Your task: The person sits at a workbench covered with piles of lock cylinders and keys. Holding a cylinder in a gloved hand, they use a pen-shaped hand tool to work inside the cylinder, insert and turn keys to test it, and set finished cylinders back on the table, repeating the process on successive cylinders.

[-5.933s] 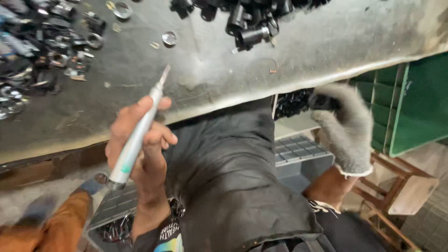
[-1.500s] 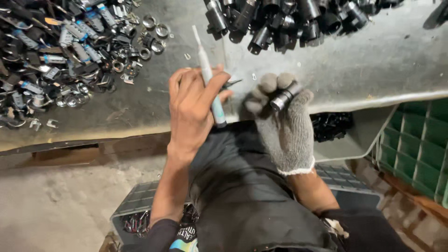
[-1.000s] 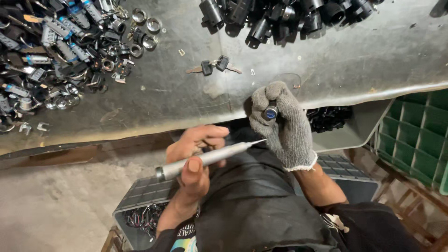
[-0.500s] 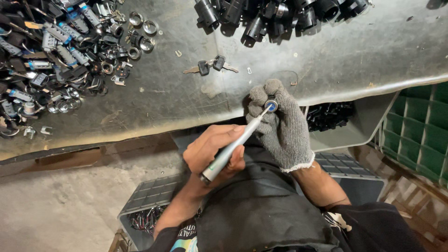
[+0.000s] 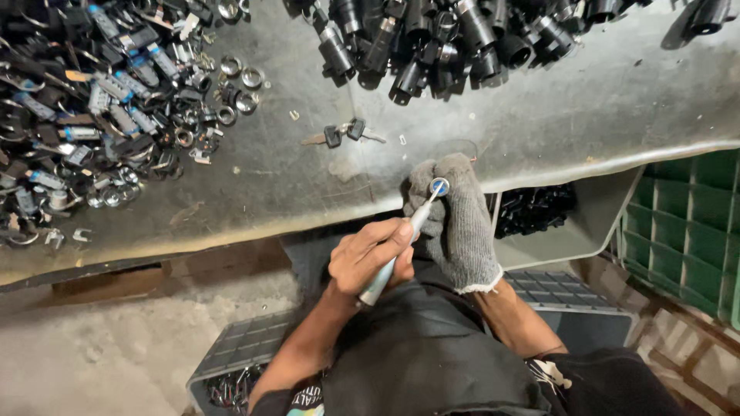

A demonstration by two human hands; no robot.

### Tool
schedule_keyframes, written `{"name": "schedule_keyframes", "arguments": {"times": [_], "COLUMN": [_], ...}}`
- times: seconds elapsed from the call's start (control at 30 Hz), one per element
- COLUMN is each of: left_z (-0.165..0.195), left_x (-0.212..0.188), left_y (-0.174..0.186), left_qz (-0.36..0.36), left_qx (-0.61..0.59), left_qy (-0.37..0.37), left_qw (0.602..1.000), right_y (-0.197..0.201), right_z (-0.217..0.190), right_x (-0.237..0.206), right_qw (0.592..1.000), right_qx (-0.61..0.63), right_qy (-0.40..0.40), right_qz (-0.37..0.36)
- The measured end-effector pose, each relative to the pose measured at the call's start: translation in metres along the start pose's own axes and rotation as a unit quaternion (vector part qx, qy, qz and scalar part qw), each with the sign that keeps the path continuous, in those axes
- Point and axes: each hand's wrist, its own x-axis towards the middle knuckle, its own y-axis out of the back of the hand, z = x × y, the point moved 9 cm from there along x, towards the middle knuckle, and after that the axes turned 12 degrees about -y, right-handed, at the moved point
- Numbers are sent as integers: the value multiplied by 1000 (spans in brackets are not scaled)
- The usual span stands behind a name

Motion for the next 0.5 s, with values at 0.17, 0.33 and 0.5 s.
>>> {"name": "schedule_keyframes", "arguments": {"times": [0.17,0.33,0.5], "left_z": [-2,0,-19], "left_x": [-10,-15,-10], "left_y": [-9,-8,-8], "left_qz": [-20,10,66], "left_qx": [-16,46,-25], "left_qy": [-39,-35,74], "left_qw": [999,998,995], "right_y": [14,-2,-13], "right_z": [2,6,-29], "right_x": [0,-2,-4], "right_qw": [999,998,961], "right_qx": [-23,-33,-263], "right_qy": [6,-51,78], "right_qz": [46,-16,28]}}
